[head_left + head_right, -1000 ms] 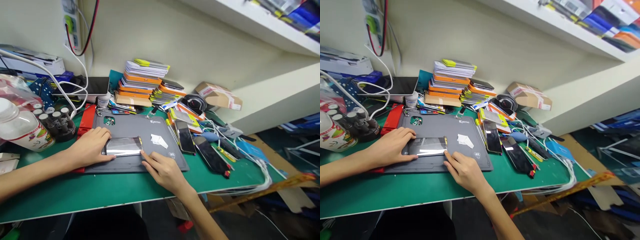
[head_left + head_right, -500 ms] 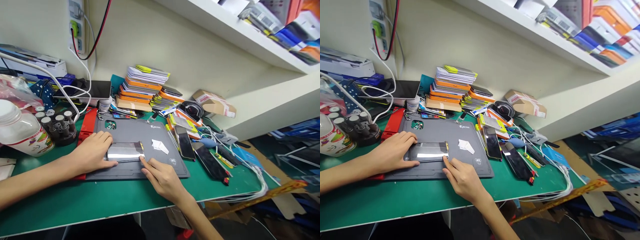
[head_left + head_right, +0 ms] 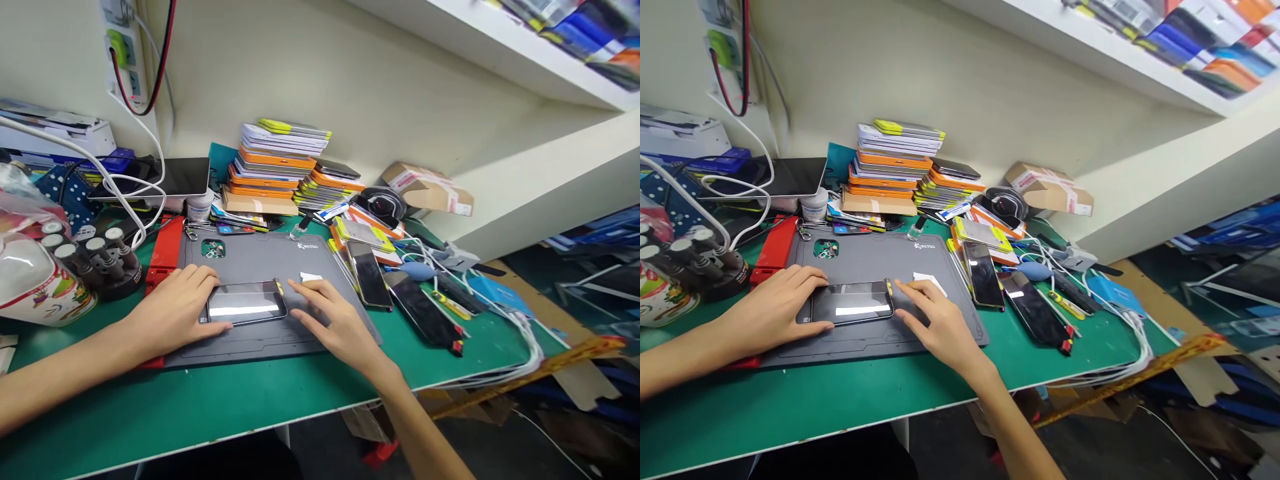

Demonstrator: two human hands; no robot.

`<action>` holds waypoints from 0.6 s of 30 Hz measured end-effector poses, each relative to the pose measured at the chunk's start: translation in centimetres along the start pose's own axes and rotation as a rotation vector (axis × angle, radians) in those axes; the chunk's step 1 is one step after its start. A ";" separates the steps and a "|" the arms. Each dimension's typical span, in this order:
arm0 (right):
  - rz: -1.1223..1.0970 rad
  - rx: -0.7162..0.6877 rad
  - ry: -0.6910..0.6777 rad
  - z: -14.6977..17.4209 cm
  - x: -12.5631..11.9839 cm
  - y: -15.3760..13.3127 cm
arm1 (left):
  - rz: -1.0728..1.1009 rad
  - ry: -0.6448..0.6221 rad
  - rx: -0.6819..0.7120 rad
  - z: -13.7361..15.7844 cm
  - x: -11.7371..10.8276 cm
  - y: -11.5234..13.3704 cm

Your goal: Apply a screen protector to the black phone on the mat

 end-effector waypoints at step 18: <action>0.044 -0.219 0.144 -0.2 0.9 -1.2 | -0.556 0.504 0.564 2.1 -1.7 3.4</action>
Point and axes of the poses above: each hand's wrist, its own z-axis away from the middle knuckle, its own x-axis out of the palm, y = z × x, the point moved 4 cm from there along -z, towards the middle knuckle, and after that the axes turned 9 degrees about z, right-handed, at the moved point
